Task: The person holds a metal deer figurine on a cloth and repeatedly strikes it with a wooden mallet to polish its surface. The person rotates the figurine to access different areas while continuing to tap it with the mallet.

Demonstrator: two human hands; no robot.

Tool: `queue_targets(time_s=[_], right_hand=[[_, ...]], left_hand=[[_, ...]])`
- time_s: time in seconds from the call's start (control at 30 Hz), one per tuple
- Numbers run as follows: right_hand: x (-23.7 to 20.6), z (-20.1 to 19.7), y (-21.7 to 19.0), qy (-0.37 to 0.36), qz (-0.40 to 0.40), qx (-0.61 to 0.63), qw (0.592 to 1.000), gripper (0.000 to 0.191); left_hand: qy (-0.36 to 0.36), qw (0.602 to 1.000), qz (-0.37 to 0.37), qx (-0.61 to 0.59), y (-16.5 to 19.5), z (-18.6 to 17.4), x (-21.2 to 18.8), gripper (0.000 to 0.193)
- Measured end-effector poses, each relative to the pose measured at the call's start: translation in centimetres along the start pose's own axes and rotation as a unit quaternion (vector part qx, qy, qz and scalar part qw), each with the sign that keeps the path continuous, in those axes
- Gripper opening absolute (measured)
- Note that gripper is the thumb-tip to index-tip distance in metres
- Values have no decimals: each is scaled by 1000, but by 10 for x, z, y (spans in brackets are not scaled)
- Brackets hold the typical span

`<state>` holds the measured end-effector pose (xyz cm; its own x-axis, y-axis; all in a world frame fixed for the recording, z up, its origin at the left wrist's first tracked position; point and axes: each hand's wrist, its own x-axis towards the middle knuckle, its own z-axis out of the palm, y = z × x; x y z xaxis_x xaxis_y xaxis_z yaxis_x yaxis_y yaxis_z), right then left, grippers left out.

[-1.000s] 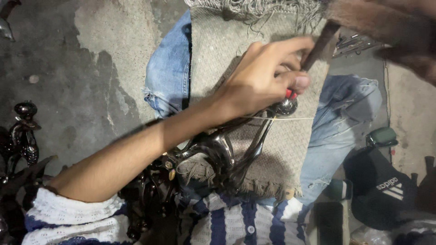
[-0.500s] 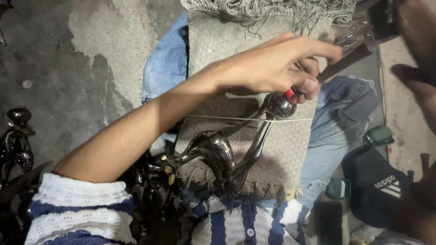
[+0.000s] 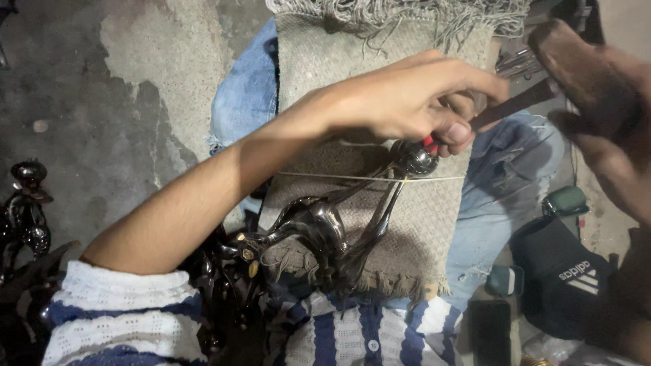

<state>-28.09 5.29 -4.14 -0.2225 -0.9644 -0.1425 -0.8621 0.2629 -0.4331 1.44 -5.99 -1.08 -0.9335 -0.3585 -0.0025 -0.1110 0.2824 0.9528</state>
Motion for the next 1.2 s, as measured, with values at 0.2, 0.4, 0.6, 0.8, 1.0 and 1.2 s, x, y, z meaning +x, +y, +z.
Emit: queue_targets(time_s=[0.2,0.4,0.6,0.8,1.0,1.2], right_hand=[[4,-7,6,-30,-40,44,998,22],[24,-13,-4,-55,-77,53,994,23],[44,-14,-24,-109,-127,40,985,23],[71,-10,-54,-156,-183,31,970,24],[88,-5,-67,-183,-199,25,962,25],[92,1,-61,-196,-199,32,960,25]], left_hand=[[61,996,54,27,3,3,-8,55],[139,990,20,-30,2,14,-27,50],[201,978,47,-9,6,23,-46,30],[242,968,53,-53,-1,30,-54,28],[257,959,72,-95,-11,35,-57,21],[259,956,95,-99,-23,38,-57,29]])
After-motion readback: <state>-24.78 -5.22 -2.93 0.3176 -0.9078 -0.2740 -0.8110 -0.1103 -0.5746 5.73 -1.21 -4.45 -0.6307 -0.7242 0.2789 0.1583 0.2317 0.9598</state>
